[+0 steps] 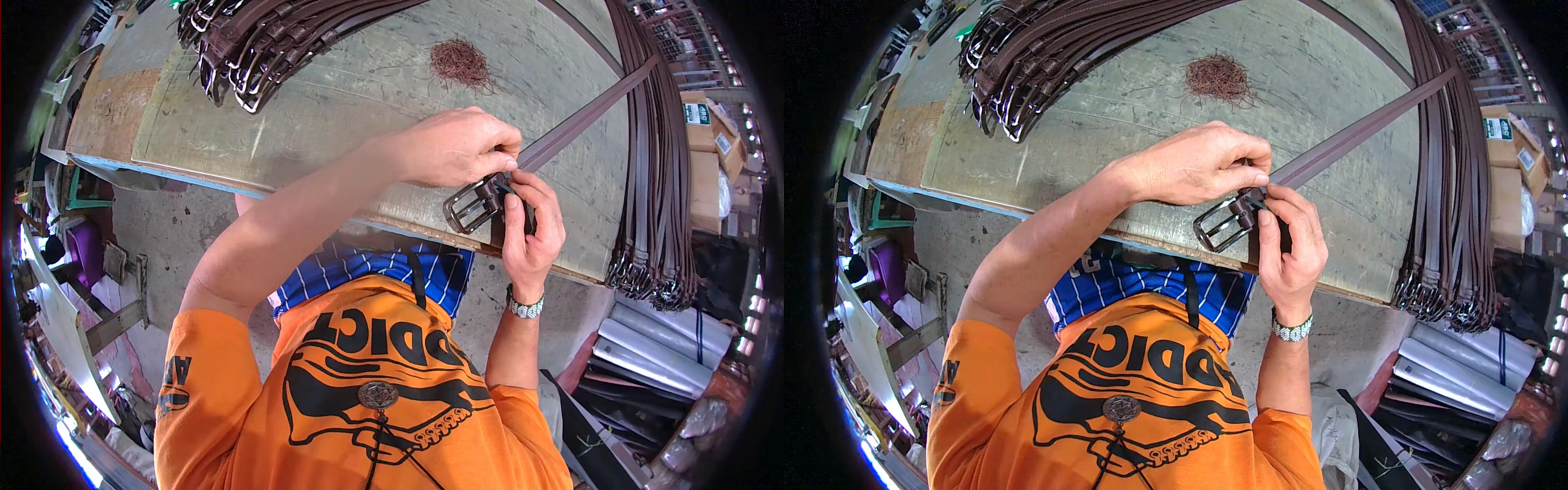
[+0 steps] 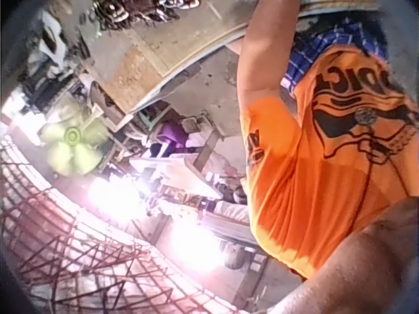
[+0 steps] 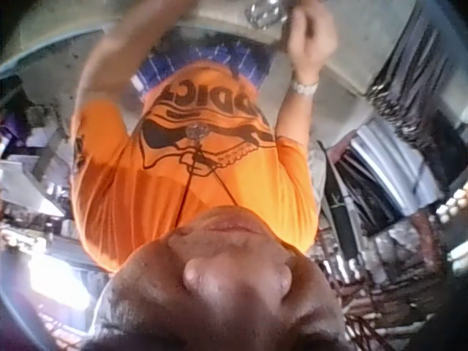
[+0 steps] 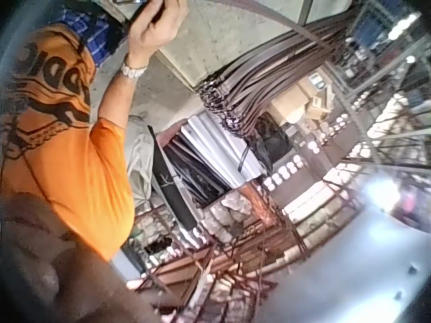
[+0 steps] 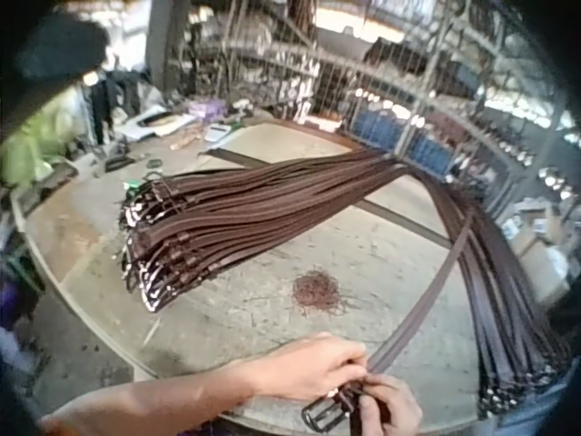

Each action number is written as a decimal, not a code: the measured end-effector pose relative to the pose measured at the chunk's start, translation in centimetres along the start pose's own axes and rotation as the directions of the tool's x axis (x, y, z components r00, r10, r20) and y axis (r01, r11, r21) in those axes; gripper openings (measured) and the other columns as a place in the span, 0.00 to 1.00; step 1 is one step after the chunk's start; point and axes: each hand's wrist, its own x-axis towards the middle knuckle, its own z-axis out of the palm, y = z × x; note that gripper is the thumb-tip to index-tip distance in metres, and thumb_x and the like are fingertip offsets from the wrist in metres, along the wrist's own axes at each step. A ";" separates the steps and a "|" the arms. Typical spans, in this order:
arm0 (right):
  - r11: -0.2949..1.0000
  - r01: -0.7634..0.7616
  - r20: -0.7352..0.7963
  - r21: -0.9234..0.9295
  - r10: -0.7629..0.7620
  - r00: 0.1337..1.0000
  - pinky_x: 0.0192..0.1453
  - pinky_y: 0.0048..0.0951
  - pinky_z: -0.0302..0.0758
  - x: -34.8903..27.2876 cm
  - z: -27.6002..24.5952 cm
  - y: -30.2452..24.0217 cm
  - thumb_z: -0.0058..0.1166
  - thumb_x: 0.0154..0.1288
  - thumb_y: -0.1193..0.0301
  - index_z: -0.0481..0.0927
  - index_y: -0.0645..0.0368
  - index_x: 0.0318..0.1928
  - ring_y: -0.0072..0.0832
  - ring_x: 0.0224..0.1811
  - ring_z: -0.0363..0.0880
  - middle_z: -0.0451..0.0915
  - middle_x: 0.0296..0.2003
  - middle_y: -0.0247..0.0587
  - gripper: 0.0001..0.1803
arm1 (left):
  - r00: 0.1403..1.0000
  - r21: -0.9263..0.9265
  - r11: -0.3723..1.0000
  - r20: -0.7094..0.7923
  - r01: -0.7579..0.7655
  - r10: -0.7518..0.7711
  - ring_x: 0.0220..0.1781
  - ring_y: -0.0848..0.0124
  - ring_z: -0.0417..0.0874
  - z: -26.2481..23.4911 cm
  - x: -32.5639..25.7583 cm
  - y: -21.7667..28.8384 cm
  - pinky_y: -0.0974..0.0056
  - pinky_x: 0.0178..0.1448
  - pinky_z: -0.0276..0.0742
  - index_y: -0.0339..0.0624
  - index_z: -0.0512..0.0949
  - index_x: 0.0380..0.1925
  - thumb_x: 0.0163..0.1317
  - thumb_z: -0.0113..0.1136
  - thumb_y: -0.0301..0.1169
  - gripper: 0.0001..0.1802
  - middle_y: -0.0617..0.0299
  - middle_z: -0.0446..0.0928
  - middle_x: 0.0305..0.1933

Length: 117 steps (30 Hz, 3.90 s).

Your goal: Insert the belt strap into the buckle and add the leather keeper.

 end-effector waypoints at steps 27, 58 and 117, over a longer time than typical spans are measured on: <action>0.984 -0.090 -0.066 0.153 0.101 0.993 0.55 0.33 0.80 -0.9 -0.5 0.6 0.59 0.69 0.82 0.81 0.67 0.46 0.36 0.49 0.84 0.85 0.51 0.50 0.07 | 0.996 -0.028 0.997 -0.052 -0.071 0.069 0.30 0.62 0.78 0.6 0.2 -0.4 0.57 0.40 0.75 0.33 0.78 0.37 0.70 0.59 0.33 0.12 0.48 0.80 0.29; 0.729 -0.434 -0.295 0.529 0.638 0.712 0.52 0.29 0.82 -2.2 -5.6 8.0 0.55 0.78 0.72 0.81 0.65 0.51 0.27 0.48 0.86 0.86 0.48 0.43 0.10 | 0.927 0.170 0.937 0.281 -0.304 0.250 0.49 0.55 0.80 0.7 3.3 0.3 0.52 0.54 0.74 0.42 0.83 0.34 0.64 0.64 0.33 0.07 0.58 0.78 0.40; 0.962 -0.265 -0.060 -0.060 0.262 0.963 0.36 0.29 0.76 -2.5 -1.8 1.5 0.64 0.67 0.79 0.84 0.63 0.43 0.33 0.29 0.82 0.84 0.32 0.44 0.05 | 0.951 0.068 0.996 0.306 -0.054 0.030 0.38 0.57 0.84 1.2 5.2 -0.3 0.53 0.44 0.77 0.38 0.82 0.36 0.65 0.62 0.36 0.11 0.54 0.83 0.33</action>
